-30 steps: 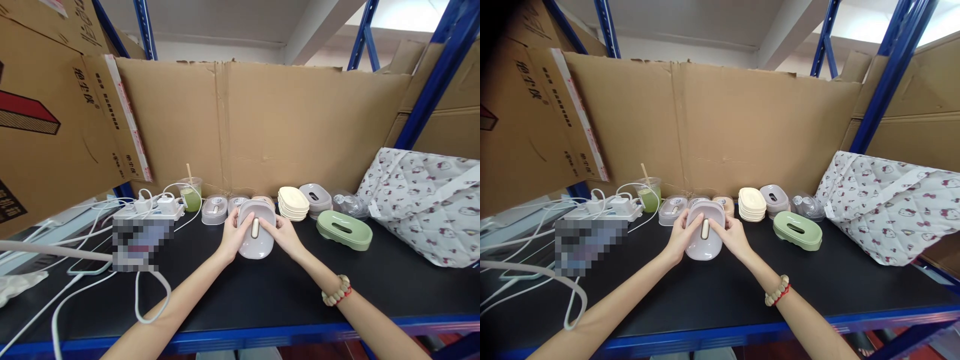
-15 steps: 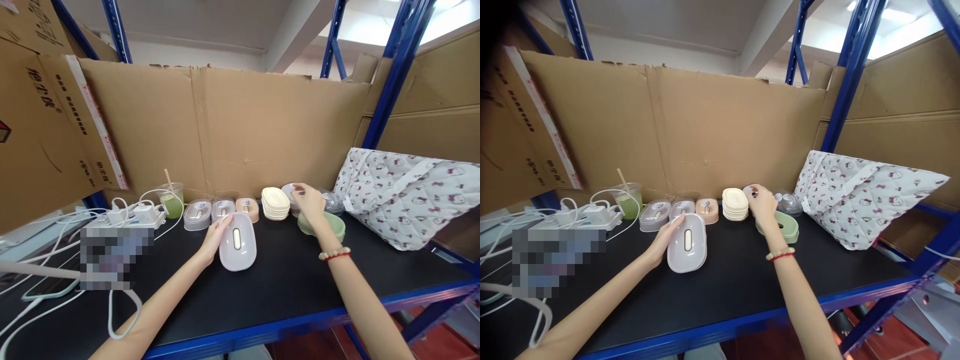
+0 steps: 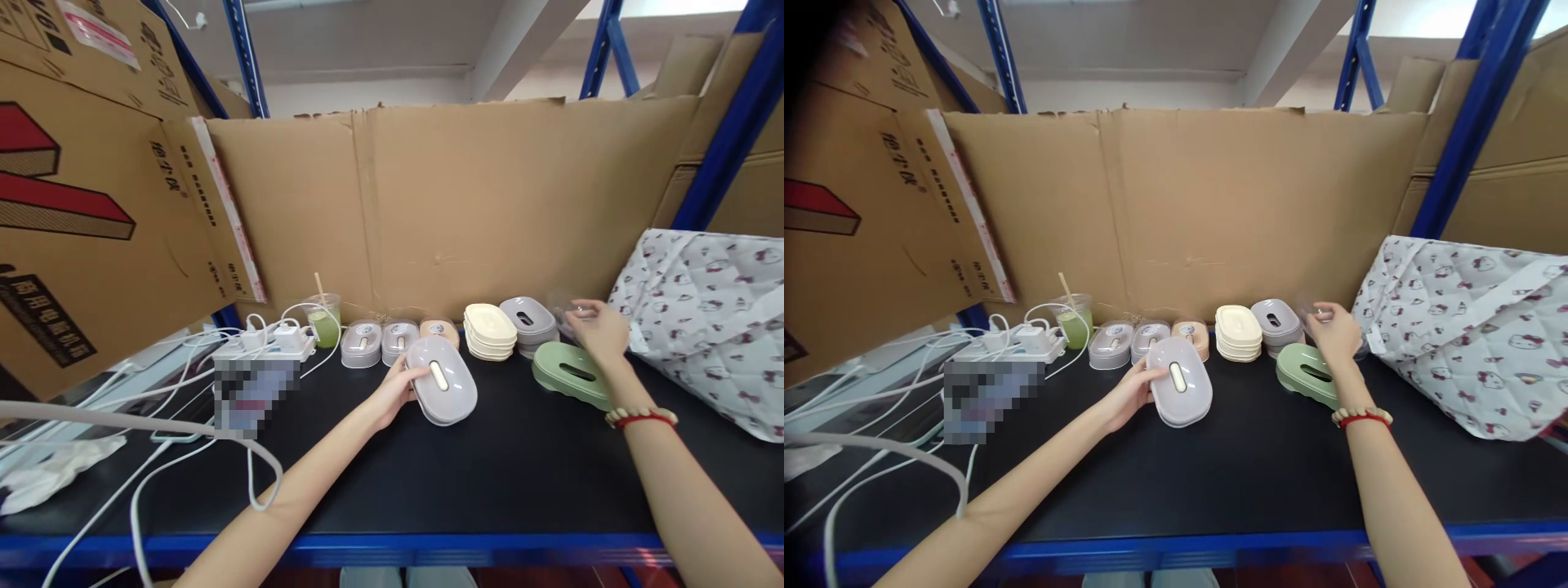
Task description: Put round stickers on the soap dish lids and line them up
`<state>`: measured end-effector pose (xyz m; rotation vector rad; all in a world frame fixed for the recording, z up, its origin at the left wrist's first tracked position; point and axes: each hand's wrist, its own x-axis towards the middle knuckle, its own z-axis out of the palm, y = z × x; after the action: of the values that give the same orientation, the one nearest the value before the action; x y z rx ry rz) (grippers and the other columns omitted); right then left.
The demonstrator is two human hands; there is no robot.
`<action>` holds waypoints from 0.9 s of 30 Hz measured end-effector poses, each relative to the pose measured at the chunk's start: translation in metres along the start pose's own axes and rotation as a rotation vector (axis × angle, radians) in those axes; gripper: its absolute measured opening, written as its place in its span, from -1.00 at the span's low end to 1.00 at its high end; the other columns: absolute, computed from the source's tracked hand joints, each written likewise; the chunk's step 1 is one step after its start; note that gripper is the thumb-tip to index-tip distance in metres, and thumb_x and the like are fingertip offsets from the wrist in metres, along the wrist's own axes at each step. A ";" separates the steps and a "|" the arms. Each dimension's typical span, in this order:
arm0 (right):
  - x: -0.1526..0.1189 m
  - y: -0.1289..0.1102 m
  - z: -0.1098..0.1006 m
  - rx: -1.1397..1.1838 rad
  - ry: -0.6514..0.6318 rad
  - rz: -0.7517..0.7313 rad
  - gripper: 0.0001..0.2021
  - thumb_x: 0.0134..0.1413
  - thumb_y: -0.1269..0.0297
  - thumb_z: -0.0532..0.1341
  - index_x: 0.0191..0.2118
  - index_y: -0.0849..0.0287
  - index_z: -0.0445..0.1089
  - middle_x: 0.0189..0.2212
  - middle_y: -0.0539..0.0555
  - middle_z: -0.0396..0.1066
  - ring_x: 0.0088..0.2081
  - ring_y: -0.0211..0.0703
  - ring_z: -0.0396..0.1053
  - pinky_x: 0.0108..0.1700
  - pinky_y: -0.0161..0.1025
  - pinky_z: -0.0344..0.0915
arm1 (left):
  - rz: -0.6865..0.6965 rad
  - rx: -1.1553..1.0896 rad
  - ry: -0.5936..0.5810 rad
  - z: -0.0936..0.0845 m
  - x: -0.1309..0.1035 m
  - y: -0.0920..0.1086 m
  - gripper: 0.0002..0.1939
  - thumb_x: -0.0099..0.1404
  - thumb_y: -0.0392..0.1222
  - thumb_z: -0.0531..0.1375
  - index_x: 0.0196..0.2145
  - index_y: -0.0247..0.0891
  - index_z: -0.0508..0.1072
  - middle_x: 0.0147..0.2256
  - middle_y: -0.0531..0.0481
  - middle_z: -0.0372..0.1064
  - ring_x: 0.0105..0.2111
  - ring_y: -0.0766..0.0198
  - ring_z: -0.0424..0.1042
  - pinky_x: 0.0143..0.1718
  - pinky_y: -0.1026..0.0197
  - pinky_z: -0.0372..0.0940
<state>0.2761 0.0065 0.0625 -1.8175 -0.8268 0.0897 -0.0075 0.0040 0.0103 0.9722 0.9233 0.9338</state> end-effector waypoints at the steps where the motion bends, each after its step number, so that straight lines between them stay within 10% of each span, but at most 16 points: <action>1: -0.005 -0.008 0.002 0.170 0.060 -0.010 -0.72 -0.20 0.47 0.18 -0.24 0.31 0.35 -0.31 0.18 0.39 -0.07 0.08 0.32 0.06 0.04 0.14 | 0.019 -0.023 0.022 0.000 0.000 0.001 -0.61 0.10 -0.25 0.17 -0.08 -0.26 0.25 -0.13 -0.08 0.35 -0.32 0.33 0.39 -0.34 0.29 0.32; 4: -0.032 -0.032 0.015 0.525 0.047 -0.025 -0.72 -0.14 0.39 0.17 -0.20 0.26 0.23 -0.37 0.05 0.37 -0.28 -0.19 0.39 -0.16 -0.19 0.35 | 0.070 -0.084 0.079 0.000 0.001 0.003 -0.66 0.22 -0.18 0.09 -0.05 -0.26 0.20 -0.05 -0.10 0.30 -0.27 0.35 0.38 -0.33 0.33 0.31; 9: -0.093 -0.052 0.039 0.902 -0.739 0.303 -0.78 -0.11 0.45 0.20 -0.24 0.25 0.32 -0.46 -0.04 0.32 -0.50 -0.34 0.35 -0.52 -0.42 0.35 | 0.137 -0.143 0.090 0.000 -0.001 0.006 -0.59 0.22 -0.01 0.10 -0.04 -0.25 0.16 0.01 -0.13 0.26 -0.13 0.26 0.36 -0.31 0.31 0.32; 12: -0.117 -0.052 0.046 0.792 -0.980 0.337 -0.81 0.00 0.44 0.18 -0.19 0.27 0.37 -0.48 -0.03 0.31 -0.48 -0.33 0.37 -0.50 -0.42 0.38 | 0.196 -0.155 0.080 0.000 -0.001 0.005 -0.52 0.15 0.01 0.17 -0.04 -0.24 0.16 0.00 -0.12 0.26 -0.10 0.22 0.35 -0.30 0.31 0.31; 18: -0.125 -0.049 0.051 0.672 -0.821 0.173 -0.84 -0.01 0.42 0.22 -0.25 0.35 0.40 -0.58 -0.05 0.26 -0.55 -0.44 0.22 -0.68 -0.56 0.16 | 0.272 -0.146 0.117 -0.002 0.000 0.003 -0.42 0.04 -0.05 0.26 -0.02 -0.20 0.16 0.00 -0.09 0.26 -0.06 0.18 0.31 -0.31 0.32 0.29; 24: -0.130 -0.042 0.055 0.766 -0.891 0.406 -0.89 0.04 0.33 0.17 -0.35 0.28 0.37 -0.46 -0.03 0.32 -0.42 -0.41 0.33 -0.53 -0.51 0.28 | 0.283 -0.173 0.145 -0.005 0.003 0.002 -0.43 0.06 -0.01 0.24 -0.01 -0.17 0.15 0.02 -0.08 0.25 -0.06 0.19 0.32 -0.30 0.29 0.31; 27: -0.131 -0.037 0.058 0.606 -0.814 0.203 -0.78 -0.10 0.28 0.26 -0.28 0.28 0.40 -0.47 -0.01 0.32 -0.46 -0.39 0.27 -0.59 -0.50 0.17 | 0.285 -0.149 0.161 -0.004 0.003 0.001 -0.42 0.00 -0.06 0.29 -0.05 -0.22 0.20 -0.04 -0.10 0.30 -0.12 0.19 0.35 -0.32 0.29 0.32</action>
<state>0.1335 -0.0161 0.0286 -1.2465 -1.0107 1.1436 -0.0110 0.0077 0.0093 0.9253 0.8479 1.3188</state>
